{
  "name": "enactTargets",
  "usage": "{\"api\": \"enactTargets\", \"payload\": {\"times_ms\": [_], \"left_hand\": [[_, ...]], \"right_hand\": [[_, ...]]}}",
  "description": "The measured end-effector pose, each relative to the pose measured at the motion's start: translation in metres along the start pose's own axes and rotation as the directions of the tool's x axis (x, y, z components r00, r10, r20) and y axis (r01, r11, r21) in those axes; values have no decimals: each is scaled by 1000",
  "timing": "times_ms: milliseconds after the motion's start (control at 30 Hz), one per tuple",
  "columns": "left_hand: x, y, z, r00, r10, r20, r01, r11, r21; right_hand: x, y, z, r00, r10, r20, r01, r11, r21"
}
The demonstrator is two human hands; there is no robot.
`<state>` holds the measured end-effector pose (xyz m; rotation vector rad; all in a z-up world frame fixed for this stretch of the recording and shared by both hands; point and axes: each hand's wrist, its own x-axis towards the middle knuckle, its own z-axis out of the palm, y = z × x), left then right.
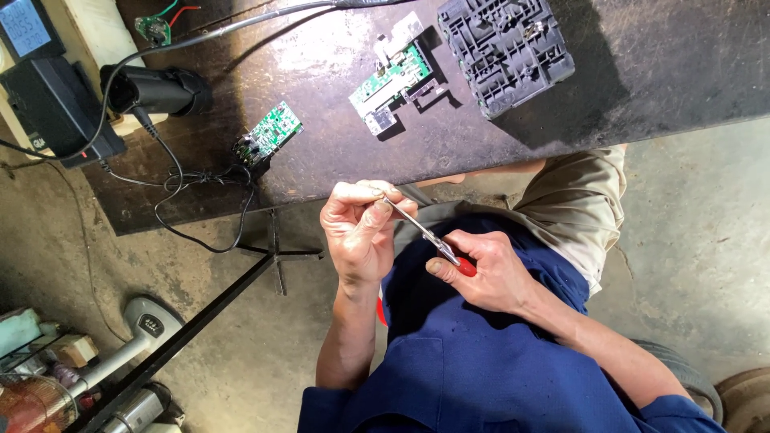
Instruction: Trimming or cutting wires and leads on an electronic component using wire cutters at a repair bench.
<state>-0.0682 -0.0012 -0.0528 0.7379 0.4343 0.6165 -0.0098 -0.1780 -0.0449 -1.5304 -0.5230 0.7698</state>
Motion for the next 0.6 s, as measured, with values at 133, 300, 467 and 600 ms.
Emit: {"api": "enactTargets", "payload": {"times_ms": [133, 300, 467, 600], "left_hand": [[1, 1, 1, 1000, 1, -5, -1, 1000, -4], [-1, 2, -1, 1000, -15, -17, 15, 1000, -25], [-1, 5, -1, 999, -27, -24, 27, 999, -33], [0, 8, 0, 999, -44, -14, 43, 999, -22]], "right_hand": [[1, -1, 0, 999, 1, 38, -1, 1000, 12], [0, -5, 1, 999, 11, 52, -13, 999, 32], [-3, -3, 1, 998, 22, 54, -25, 999, 45], [-4, -1, 0, 998, 18, 54, -21, 998, 54]]}}
